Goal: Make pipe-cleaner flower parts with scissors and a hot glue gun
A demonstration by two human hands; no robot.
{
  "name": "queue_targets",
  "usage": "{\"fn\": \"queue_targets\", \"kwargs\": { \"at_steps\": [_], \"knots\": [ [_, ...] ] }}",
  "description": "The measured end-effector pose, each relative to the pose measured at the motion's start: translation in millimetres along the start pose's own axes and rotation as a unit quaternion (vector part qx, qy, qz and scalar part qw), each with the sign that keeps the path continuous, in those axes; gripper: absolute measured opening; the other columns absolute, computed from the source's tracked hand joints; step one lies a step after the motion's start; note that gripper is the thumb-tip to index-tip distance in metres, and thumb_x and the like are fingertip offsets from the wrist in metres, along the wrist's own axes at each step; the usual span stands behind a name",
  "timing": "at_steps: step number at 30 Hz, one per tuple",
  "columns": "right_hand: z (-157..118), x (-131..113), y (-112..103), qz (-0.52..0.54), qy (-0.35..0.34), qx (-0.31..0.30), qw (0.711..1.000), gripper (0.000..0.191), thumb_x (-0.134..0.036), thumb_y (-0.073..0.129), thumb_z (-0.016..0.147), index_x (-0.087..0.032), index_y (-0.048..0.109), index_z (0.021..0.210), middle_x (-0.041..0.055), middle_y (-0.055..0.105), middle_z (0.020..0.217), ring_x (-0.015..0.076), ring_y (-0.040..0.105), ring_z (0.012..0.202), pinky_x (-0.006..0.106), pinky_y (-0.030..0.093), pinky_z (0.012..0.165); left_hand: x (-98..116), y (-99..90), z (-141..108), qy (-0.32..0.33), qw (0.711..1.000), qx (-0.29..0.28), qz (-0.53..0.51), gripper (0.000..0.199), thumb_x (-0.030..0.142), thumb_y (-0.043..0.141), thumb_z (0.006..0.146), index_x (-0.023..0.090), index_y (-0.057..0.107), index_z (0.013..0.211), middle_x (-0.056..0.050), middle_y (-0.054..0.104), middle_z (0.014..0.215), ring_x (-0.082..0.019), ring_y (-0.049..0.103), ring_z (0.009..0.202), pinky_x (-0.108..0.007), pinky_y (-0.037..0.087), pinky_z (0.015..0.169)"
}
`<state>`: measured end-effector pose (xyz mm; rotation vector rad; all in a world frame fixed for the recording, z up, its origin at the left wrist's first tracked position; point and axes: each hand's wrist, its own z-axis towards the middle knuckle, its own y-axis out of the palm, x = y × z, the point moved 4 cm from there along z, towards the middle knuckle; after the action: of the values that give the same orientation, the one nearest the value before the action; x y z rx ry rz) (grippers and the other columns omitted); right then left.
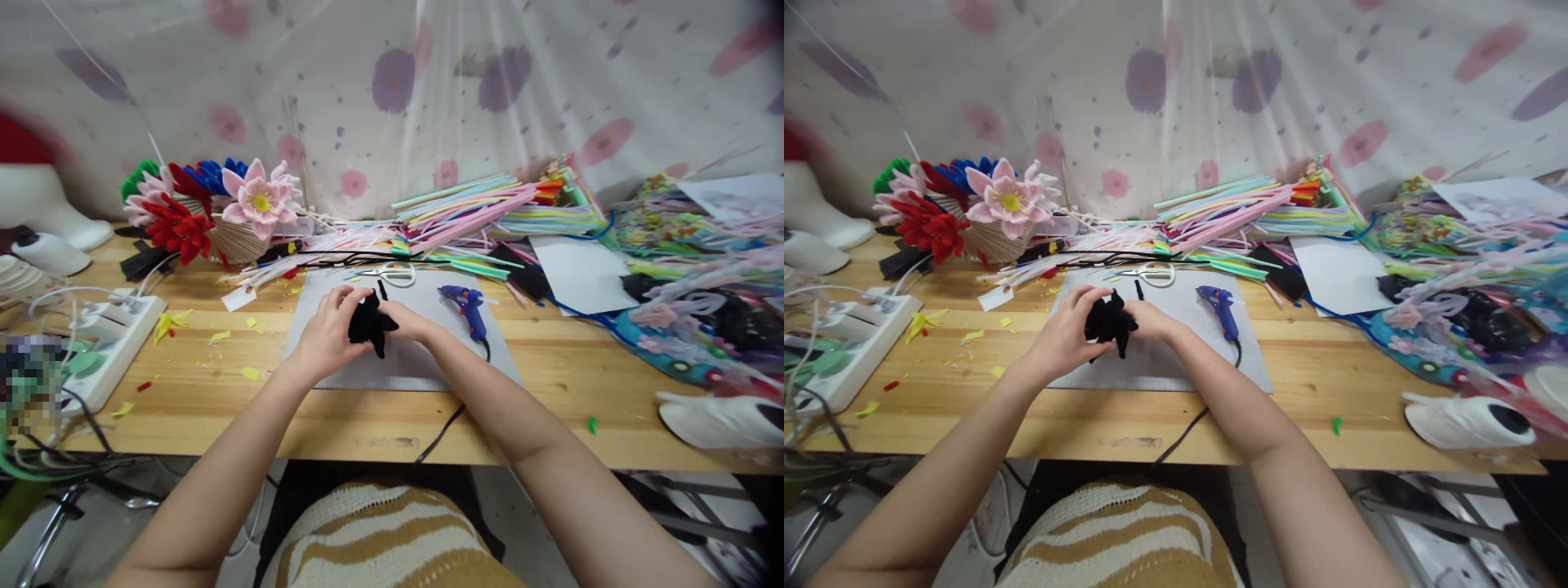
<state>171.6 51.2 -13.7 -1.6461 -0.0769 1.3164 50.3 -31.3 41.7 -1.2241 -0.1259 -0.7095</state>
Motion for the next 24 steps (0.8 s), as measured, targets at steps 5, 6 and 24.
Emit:
{"fn": "queue_targets", "kwargs": {
  "at_steps": [5,6,24],
  "knots": [
    [0.3,6.3,0.0,0.02,0.0,-0.056,0.998,0.009,-0.013,0.053,0.063,-0.013,0.058,0.07,-0.0003,0.06,0.068,0.013,0.052,0.065,0.023,0.041,0.061,1.6,-0.6,-0.5,0.05,0.998,-0.015,0.028,0.07,0.028,0.068,0.066,0.028,0.036,0.128,-0.009,0.039,0.126,-0.027,0.039,0.119,-0.046,0.038,0.098],
    [1.3,7.9,0.3,0.013,0.001,-0.072,0.997,0.009,-0.012,0.052,0.062,-0.013,0.057,0.068,-0.0012,0.058,0.064,0.0118,0.05,0.062,0.022,0.04,0.059,1.2,0.2,-0.1,0.056,0.997,-0.035,0.027,0.072,0.029,0.068,0.066,0.029,0.035,0.129,-0.009,0.037,0.128,-0.027,0.038,0.12,-0.045,0.037,0.099],
    [15.2,6.0,-17.8,-0.006,0.002,-0.105,0.994,0.014,-0.017,0.044,0.062,-0.012,0.056,0.066,-0.0031,0.049,0.057,0.008,0.037,0.054,0.02,0.033,0.052,-5.4,0.0,16.4,0.06,0.996,0.05,-0.031,0.012,0.01,0.06,0.07,0.018,0.062,0.079,-0.004,0.062,0.089,-0.017,0.059,0.087,-0.034,0.05,0.081]
  ]
}}
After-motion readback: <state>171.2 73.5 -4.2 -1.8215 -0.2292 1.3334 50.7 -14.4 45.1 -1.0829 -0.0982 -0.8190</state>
